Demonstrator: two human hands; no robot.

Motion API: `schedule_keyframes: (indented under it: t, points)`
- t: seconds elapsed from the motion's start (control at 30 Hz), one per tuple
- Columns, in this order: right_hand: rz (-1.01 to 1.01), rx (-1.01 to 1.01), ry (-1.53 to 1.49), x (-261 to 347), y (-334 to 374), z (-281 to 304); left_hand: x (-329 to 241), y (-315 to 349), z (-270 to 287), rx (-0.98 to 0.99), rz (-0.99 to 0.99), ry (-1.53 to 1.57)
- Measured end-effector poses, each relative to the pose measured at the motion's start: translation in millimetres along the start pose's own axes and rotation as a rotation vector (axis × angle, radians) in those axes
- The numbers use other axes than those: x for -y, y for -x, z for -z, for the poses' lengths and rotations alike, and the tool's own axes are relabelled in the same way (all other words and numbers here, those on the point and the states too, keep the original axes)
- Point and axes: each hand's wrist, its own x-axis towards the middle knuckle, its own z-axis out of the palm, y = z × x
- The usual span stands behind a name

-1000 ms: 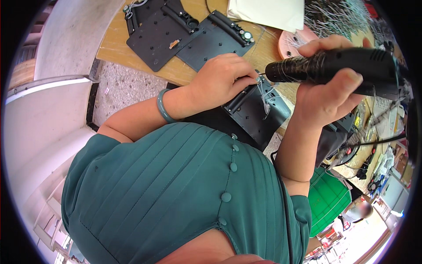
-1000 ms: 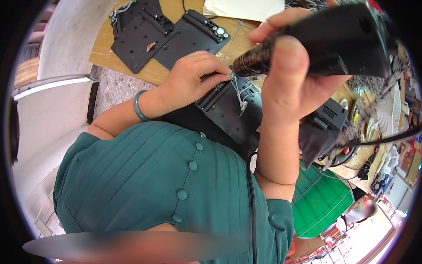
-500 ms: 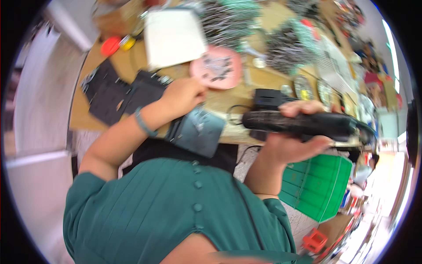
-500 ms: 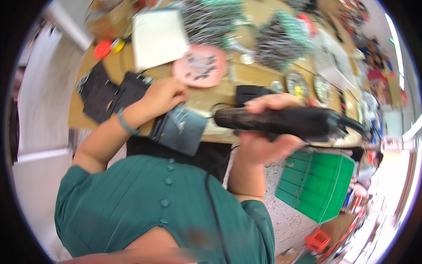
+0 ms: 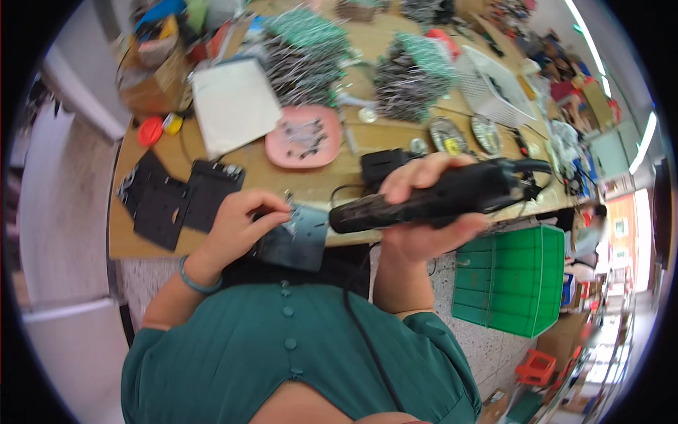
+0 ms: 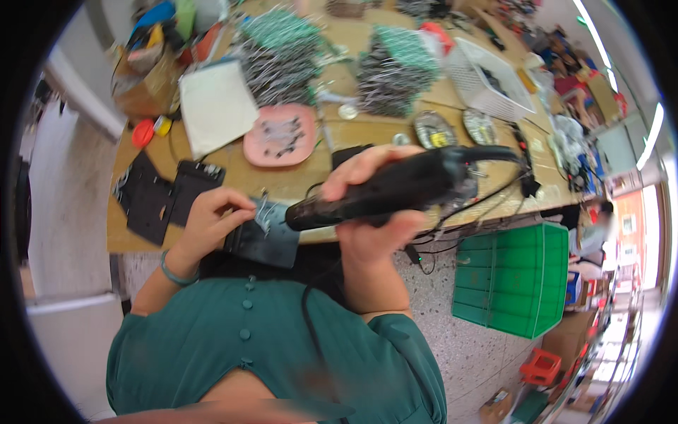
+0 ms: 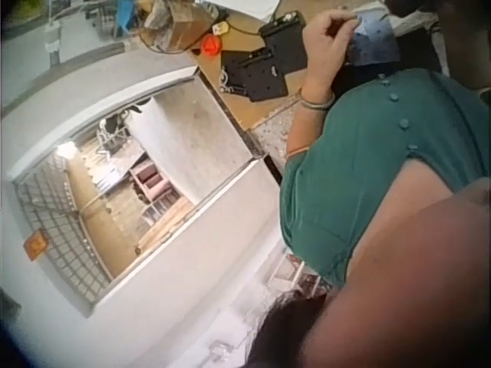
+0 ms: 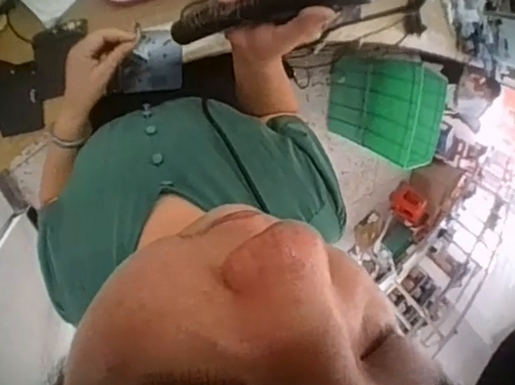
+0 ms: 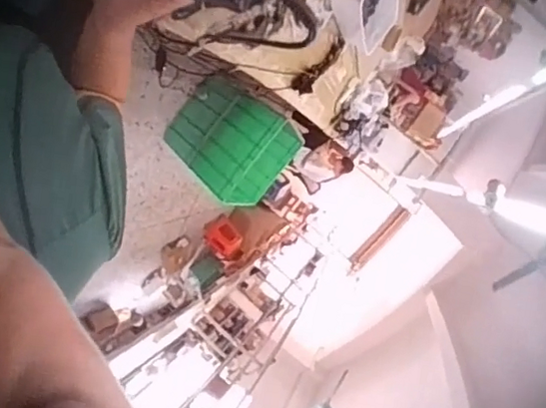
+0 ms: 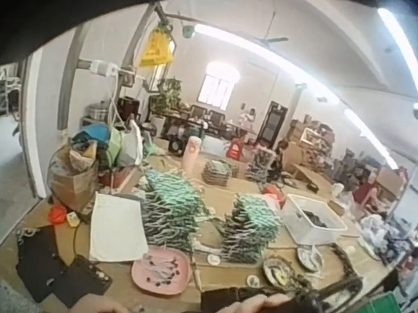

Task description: The person assembles electronic components into a plastic housing by securing a circuit board and wires with screws using an electric screwdriver, then applying hot glue with a glue gun.

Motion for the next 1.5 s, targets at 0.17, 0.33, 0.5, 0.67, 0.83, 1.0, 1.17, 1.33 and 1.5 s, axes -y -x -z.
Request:
schedule_keyframes:
  t: [0.17,0.33,0.5,0.67,0.83,1.0,1.17,1.33,1.5]
  points:
    - [0.059,0.073,-0.068,18.4,-1.6,-22.8,-0.8,10.5,-9.8,0.112,0.066,0.109]
    - [0.019,0.136,-0.036,12.5,-2.9,-19.6,1.8,7.4,-10.9,0.172,0.081,0.247]
    - [0.018,0.146,-0.025,9.6,-3.8,-20.7,6.0,9.9,-6.9,0.172,0.070,0.267]
    - [0.009,0.163,-0.024,9.4,-1.3,-22.1,7.4,11.9,-6.6,0.160,0.025,0.209]
    - [-0.035,0.193,0.052,11.2,-2.5,-26.1,8.1,12.9,-7.3,0.063,-0.165,0.034]
    - [-0.017,0.232,0.069,3.7,-0.4,-33.6,11.6,14.2,-7.8,-0.020,-0.236,-0.054]
    - [-0.053,0.268,0.065,-9.5,-1.7,-37.7,15.9,21.4,-1.9,-0.089,-0.217,-0.118]
    - [-0.036,0.252,0.148,-38.7,5.7,-36.5,36.3,25.2,17.9,-0.116,-0.242,-0.496]
    - [0.032,0.253,0.084,-80.5,14.3,-45.2,57.9,35.2,15.2,-0.138,-0.167,-0.423]
